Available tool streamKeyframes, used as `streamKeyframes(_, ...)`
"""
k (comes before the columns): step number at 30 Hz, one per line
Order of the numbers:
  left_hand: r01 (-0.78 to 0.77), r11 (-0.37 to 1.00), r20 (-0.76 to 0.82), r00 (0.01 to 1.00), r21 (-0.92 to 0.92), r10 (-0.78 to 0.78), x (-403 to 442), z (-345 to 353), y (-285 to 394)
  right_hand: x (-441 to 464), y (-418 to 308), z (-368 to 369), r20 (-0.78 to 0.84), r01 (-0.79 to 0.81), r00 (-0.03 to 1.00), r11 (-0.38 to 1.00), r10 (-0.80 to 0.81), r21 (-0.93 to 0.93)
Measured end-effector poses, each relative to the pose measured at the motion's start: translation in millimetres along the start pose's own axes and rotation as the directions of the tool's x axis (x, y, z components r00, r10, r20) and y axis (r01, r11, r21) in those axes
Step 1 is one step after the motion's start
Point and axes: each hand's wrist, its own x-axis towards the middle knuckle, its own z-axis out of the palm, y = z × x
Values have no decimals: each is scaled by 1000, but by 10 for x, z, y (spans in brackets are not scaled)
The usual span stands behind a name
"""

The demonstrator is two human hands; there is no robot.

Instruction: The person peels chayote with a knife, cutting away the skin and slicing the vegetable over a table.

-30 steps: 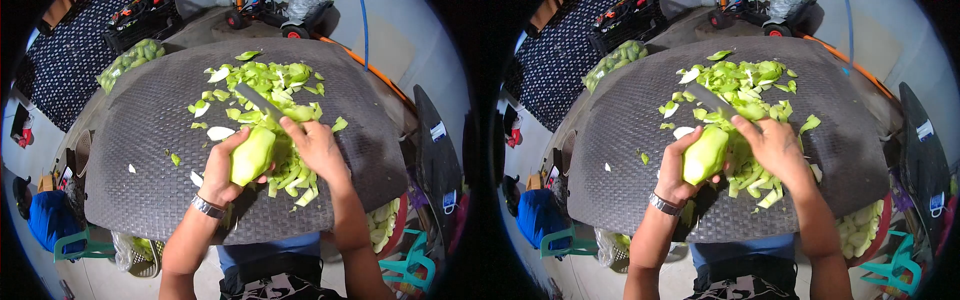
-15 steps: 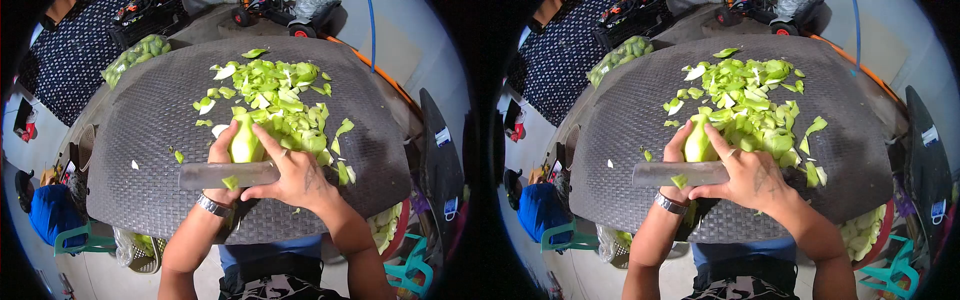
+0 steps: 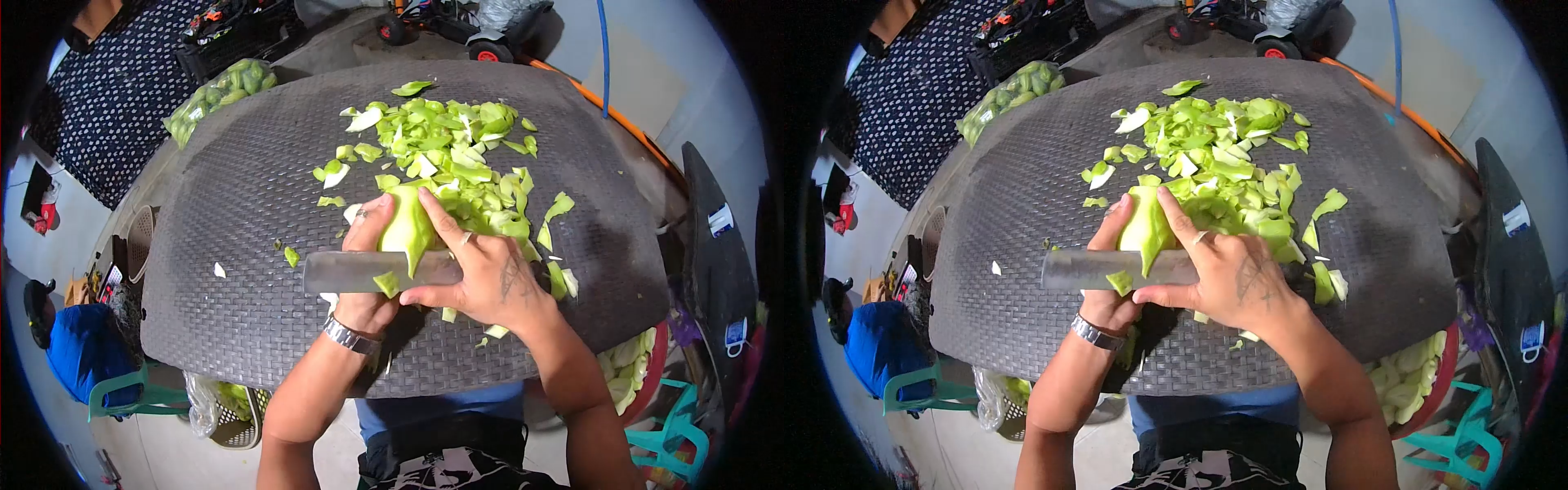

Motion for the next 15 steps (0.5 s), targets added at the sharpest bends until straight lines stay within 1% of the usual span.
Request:
streamKeyframes(1, 2, 1000, 1, 1000, 16, -2, -1, 19, 4, 1, 5, -28, 17, -8, 1000, 1000, 8, -15)
streamKeyframes(2, 14, 1000, 6, 1000, 0, -14, 8, 22, 1, 4, -25, -102, 79, -43, 996, 998, 47, -42)
streamKeyframes(4, 37, 999, 7, 999, -31, -37, 8, 10, -14, -16, -25, -141, 130, -50, 990, 995, 61, -85)
streamKeyframes(5, 43, 999, -4, 999, -23, -43, 21, -12, -28, -16, 4, -123, 117, -21, 993, 995, 33, -101)
streamKeyframes(7, 57, 998, -26, 998, -8, -57, 32, -48, -52, -3, 71, -152, 116, -53, 991, 995, 62, -83)
streamKeyframes(10, 82, 995, -4, 997, -48, -82, -131, 36, 10, 31, 121, -292, 165, -217, 963, 976, 213, 8)
streamKeyframes(11, 89, 996, -39, 995, -25, -90, 7, -72, -66, 47, 61, -326, 186, -260, 951, 965, 249, 38)
streamKeyframes(12, 88, 995, -11, 996, -38, -88, 28, -32, -47, 61, 22, -334, 206, -300, 937, 951, 280, 70)
streamKeyframes(13, 86, 995, 14, 996, -49, -86, 27, 16, -19, 27, 79, -176, 24, -62, 998, 997, 61, 37)
streamKeyframes(14, 88, 994, 36, 996, -58, -86, 22, 34, 4, 17, 41, -154, 50, -23, 998, 1000, 22, 11)
streamKeyframes(15, 94, 995, 71, 993, -41, -91, 41, 1, 21, 40, 12, -132, 40, -14, 999, 1000, 14, 5)
